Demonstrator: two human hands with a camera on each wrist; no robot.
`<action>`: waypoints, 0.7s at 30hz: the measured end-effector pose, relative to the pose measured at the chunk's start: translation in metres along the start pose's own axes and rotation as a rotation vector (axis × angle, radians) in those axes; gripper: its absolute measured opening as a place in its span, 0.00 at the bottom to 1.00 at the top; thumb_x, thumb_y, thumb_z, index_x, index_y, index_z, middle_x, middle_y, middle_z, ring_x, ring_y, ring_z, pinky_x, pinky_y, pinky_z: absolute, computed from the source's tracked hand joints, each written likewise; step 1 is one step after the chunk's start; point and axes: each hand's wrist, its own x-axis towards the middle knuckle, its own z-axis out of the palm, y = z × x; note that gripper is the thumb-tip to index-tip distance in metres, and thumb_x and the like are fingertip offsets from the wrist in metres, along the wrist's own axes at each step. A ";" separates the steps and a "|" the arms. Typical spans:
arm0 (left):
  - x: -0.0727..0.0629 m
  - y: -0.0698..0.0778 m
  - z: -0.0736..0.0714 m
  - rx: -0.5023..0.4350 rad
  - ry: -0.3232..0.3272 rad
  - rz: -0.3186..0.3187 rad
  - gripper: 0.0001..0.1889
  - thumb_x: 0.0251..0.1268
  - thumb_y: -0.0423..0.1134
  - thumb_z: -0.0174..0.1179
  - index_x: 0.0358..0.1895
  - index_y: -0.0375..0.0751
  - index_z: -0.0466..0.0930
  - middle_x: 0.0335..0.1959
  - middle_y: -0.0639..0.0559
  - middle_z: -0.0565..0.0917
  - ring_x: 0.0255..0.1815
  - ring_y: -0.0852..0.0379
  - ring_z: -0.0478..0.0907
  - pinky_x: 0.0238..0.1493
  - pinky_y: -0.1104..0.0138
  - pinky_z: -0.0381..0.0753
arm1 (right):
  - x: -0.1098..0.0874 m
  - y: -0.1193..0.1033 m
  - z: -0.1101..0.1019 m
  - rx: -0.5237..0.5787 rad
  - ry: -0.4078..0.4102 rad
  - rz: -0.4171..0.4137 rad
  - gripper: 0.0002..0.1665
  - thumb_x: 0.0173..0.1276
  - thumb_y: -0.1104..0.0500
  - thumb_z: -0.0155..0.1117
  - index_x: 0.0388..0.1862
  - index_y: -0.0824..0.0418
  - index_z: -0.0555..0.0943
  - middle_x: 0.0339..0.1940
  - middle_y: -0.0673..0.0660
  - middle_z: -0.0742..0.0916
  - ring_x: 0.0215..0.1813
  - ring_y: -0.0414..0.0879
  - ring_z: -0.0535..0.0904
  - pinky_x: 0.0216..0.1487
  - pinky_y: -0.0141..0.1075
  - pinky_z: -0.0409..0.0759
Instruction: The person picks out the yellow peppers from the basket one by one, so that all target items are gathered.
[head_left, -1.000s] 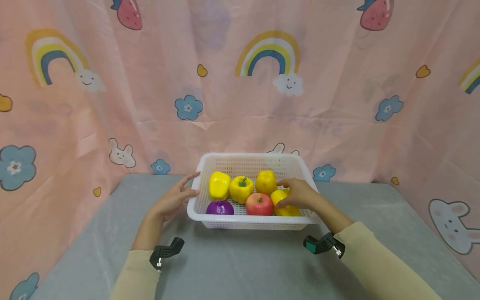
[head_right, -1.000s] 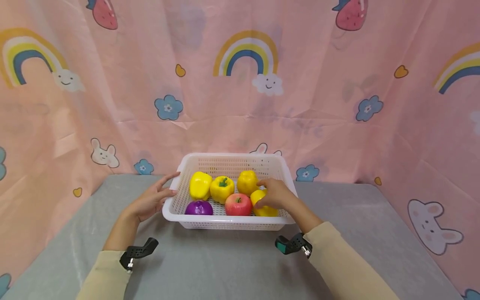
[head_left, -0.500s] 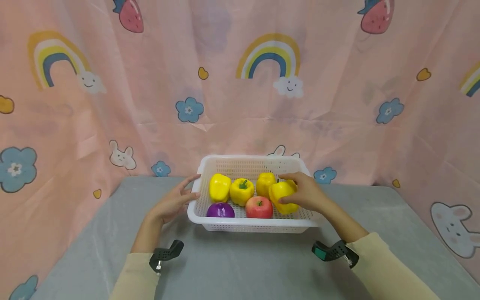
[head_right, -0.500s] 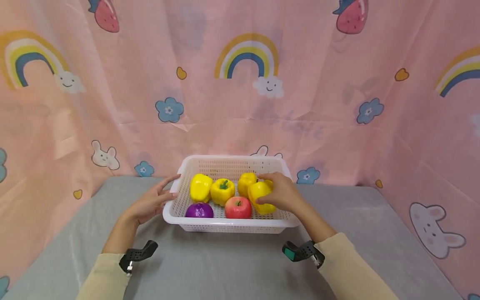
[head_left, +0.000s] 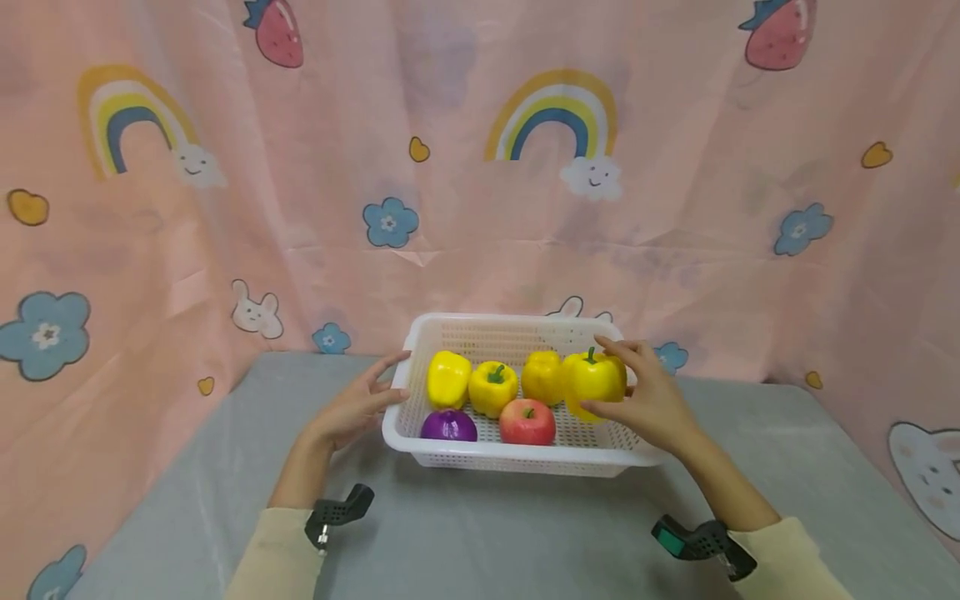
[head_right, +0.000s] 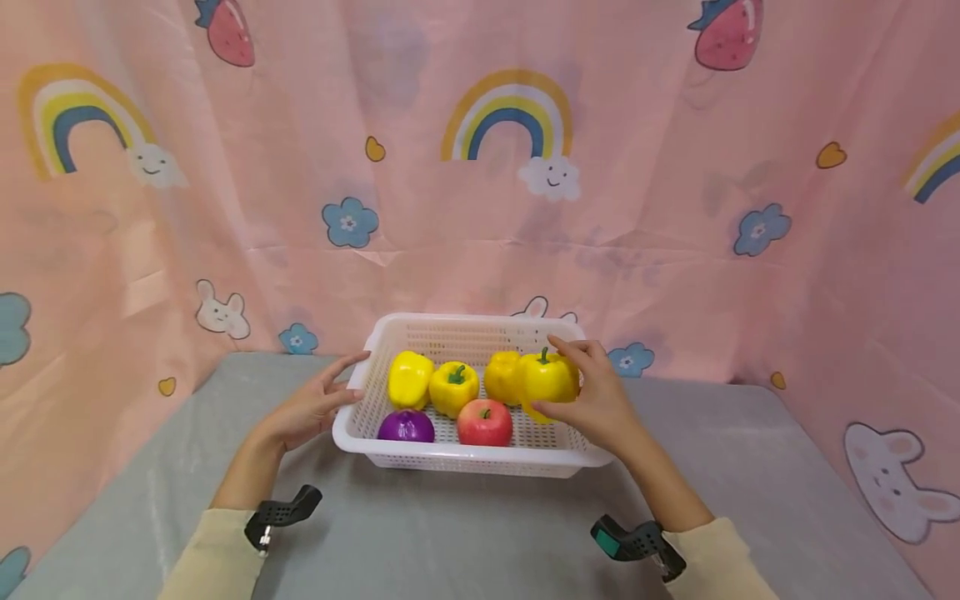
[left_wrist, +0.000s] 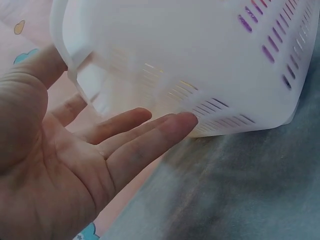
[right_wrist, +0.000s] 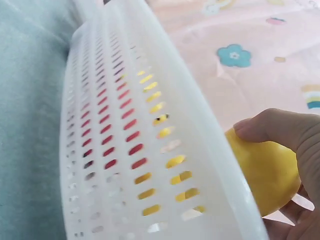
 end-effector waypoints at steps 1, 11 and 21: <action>0.000 0.000 0.001 -0.001 0.000 -0.002 0.40 0.71 0.43 0.62 0.80 0.67 0.50 0.78 0.42 0.67 0.71 0.38 0.74 0.59 0.48 0.84 | -0.001 0.001 -0.002 0.007 0.017 -0.012 0.48 0.54 0.58 0.81 0.74 0.62 0.70 0.61 0.68 0.73 0.58 0.66 0.75 0.51 0.62 0.85; 0.001 0.003 0.004 -0.021 0.003 -0.018 0.39 0.73 0.42 0.60 0.81 0.65 0.50 0.75 0.36 0.70 0.68 0.37 0.77 0.57 0.49 0.85 | -0.003 0.010 -0.028 0.057 0.186 -0.055 0.43 0.56 0.62 0.79 0.71 0.62 0.73 0.61 0.68 0.74 0.61 0.63 0.72 0.51 0.69 0.82; -0.002 0.003 0.000 -0.014 -0.010 -0.011 0.38 0.74 0.42 0.57 0.81 0.63 0.49 0.75 0.35 0.69 0.69 0.36 0.76 0.57 0.49 0.85 | -0.006 0.027 -0.048 0.088 0.266 -0.032 0.44 0.54 0.65 0.79 0.71 0.62 0.72 0.68 0.66 0.74 0.62 0.63 0.74 0.49 0.10 0.70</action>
